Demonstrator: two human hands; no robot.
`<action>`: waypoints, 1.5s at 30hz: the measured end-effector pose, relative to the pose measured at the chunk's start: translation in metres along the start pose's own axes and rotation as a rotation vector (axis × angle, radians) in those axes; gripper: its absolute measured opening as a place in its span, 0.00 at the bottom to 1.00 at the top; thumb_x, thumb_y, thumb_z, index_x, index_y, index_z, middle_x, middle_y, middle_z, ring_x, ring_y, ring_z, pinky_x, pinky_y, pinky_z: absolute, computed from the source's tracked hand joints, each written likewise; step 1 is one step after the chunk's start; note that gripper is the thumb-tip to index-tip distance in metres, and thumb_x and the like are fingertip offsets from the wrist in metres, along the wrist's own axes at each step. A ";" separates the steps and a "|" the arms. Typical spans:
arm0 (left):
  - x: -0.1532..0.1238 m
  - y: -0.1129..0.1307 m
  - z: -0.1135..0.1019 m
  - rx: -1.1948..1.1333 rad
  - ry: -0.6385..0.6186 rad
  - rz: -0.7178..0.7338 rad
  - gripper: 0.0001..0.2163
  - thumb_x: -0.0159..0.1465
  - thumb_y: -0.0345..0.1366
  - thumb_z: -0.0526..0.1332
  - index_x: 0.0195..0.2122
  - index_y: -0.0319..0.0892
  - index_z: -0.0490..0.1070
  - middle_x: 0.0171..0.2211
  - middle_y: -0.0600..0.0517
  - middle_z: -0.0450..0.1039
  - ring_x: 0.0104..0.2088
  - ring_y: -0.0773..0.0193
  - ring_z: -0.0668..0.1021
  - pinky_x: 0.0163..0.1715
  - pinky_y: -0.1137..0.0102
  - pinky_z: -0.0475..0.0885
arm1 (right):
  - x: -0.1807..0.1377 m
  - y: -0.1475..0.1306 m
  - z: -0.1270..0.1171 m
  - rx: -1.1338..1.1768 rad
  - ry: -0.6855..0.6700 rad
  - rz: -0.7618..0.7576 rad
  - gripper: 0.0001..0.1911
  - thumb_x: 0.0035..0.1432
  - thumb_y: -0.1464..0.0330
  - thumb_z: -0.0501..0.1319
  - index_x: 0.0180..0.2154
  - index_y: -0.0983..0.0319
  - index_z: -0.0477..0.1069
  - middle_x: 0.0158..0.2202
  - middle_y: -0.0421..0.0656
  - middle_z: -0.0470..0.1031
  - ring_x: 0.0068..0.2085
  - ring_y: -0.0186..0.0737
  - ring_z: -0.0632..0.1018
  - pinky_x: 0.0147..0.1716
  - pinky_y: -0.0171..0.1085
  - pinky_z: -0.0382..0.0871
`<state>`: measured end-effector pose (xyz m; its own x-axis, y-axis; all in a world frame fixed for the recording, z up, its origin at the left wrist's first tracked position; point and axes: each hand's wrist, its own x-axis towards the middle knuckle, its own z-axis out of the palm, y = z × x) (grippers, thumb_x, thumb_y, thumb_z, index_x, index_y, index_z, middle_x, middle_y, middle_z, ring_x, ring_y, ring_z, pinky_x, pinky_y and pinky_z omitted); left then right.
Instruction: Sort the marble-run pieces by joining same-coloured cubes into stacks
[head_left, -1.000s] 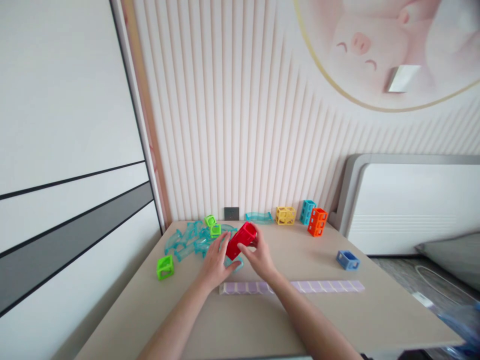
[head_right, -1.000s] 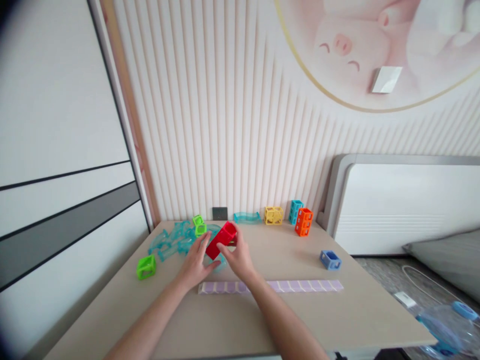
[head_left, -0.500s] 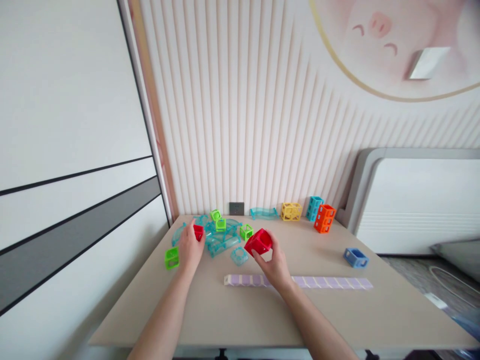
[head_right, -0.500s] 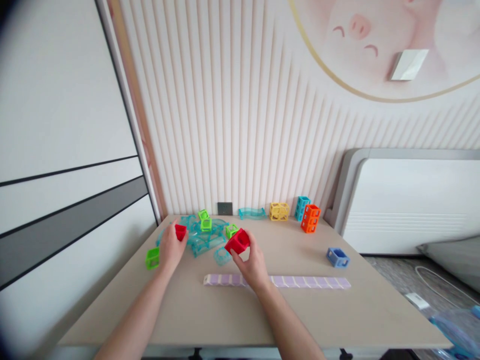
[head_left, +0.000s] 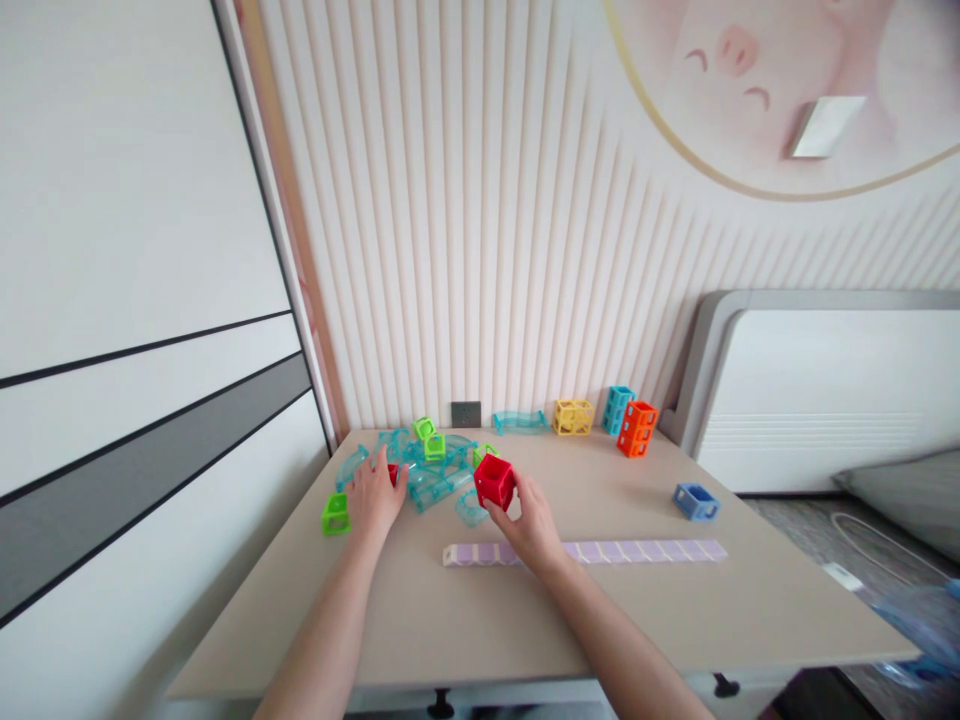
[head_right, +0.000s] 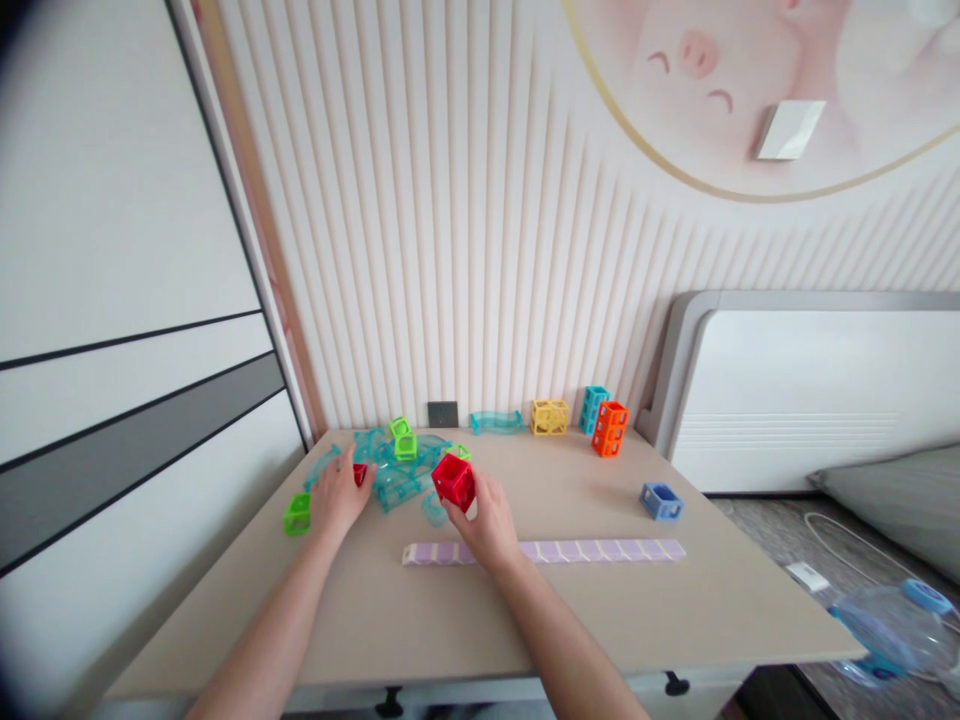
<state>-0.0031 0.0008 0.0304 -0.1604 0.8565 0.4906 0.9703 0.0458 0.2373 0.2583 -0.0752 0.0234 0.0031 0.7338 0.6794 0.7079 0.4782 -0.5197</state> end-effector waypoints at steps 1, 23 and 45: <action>0.000 0.000 0.001 -0.010 0.050 0.014 0.25 0.70 0.46 0.52 0.62 0.35 0.61 0.56 0.32 0.69 0.56 0.39 0.73 0.50 0.50 0.70 | 0.001 -0.001 0.000 -0.037 -0.005 -0.025 0.28 0.61 0.58 0.62 0.59 0.62 0.63 0.47 0.52 0.76 0.47 0.51 0.77 0.46 0.48 0.73; 0.015 0.016 -0.025 -0.807 0.148 0.194 0.17 0.62 0.50 0.62 0.44 0.43 0.68 0.37 0.48 0.77 0.38 0.54 0.80 0.40 0.62 0.75 | 0.005 -0.019 0.004 -0.091 -0.108 -0.294 0.26 0.65 0.65 0.62 0.63 0.58 0.62 0.52 0.50 0.75 0.51 0.48 0.74 0.52 0.47 0.71; 0.106 -0.057 0.033 -0.175 -0.246 0.081 0.19 0.58 0.39 0.60 0.49 0.38 0.69 0.41 0.42 0.78 0.47 0.48 0.79 0.48 0.62 0.71 | 0.055 0.063 -0.079 -0.669 -0.305 0.109 0.16 0.65 0.69 0.56 0.51 0.62 0.73 0.55 0.55 0.72 0.55 0.53 0.72 0.54 0.49 0.65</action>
<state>-0.0694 0.1059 0.0418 -0.0146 0.9533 0.3016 0.9290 -0.0985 0.3566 0.3593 -0.0430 0.0690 -0.0293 0.9082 0.4175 0.9941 0.0702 -0.0831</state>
